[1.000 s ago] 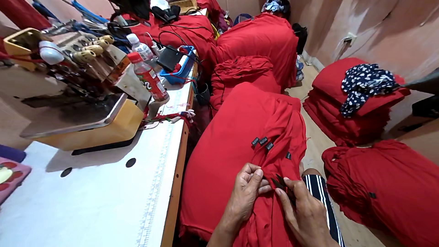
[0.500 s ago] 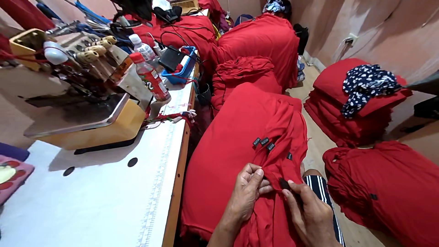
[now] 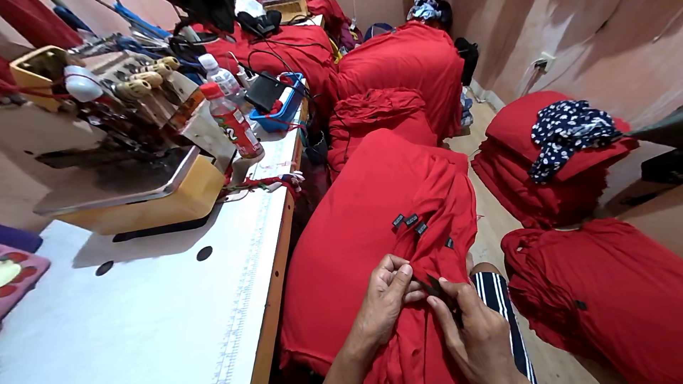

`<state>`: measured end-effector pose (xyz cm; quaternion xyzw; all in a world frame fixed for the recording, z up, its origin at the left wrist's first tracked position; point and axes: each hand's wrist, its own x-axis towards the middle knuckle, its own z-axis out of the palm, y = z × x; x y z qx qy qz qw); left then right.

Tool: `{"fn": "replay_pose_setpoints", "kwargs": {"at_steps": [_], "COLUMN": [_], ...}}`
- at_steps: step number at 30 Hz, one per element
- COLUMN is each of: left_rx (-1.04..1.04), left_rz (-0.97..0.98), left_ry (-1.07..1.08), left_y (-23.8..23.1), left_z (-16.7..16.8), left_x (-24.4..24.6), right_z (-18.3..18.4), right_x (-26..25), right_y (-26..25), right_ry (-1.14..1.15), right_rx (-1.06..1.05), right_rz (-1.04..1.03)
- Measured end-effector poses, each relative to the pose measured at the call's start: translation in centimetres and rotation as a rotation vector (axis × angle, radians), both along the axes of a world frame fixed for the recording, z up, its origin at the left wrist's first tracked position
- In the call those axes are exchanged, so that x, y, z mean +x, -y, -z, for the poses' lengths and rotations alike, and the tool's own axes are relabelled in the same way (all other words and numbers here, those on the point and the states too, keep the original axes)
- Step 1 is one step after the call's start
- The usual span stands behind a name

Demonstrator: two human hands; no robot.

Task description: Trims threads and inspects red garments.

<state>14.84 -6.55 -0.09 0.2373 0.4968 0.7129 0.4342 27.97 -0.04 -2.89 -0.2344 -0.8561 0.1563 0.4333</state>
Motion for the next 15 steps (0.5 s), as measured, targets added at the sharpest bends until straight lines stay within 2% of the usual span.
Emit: {"fn": "replay_pose_setpoints", "kwargs": {"at_steps": [9, 15], "left_rx": [0.002, 0.012], "left_rz": [0.004, 0.008], "left_ry": [-0.029, 0.0], "left_y": [0.0, 0.0], "left_z": [0.1, 0.1], "left_x": [0.0, -0.1], "right_z": [0.1, 0.0], "right_x": [0.1, 0.6], "right_y": [-0.4, -1.1], "right_ry": [-0.001, -0.087], "right_rx": [0.041, -0.073], "right_rz": [0.022, -0.029]}}
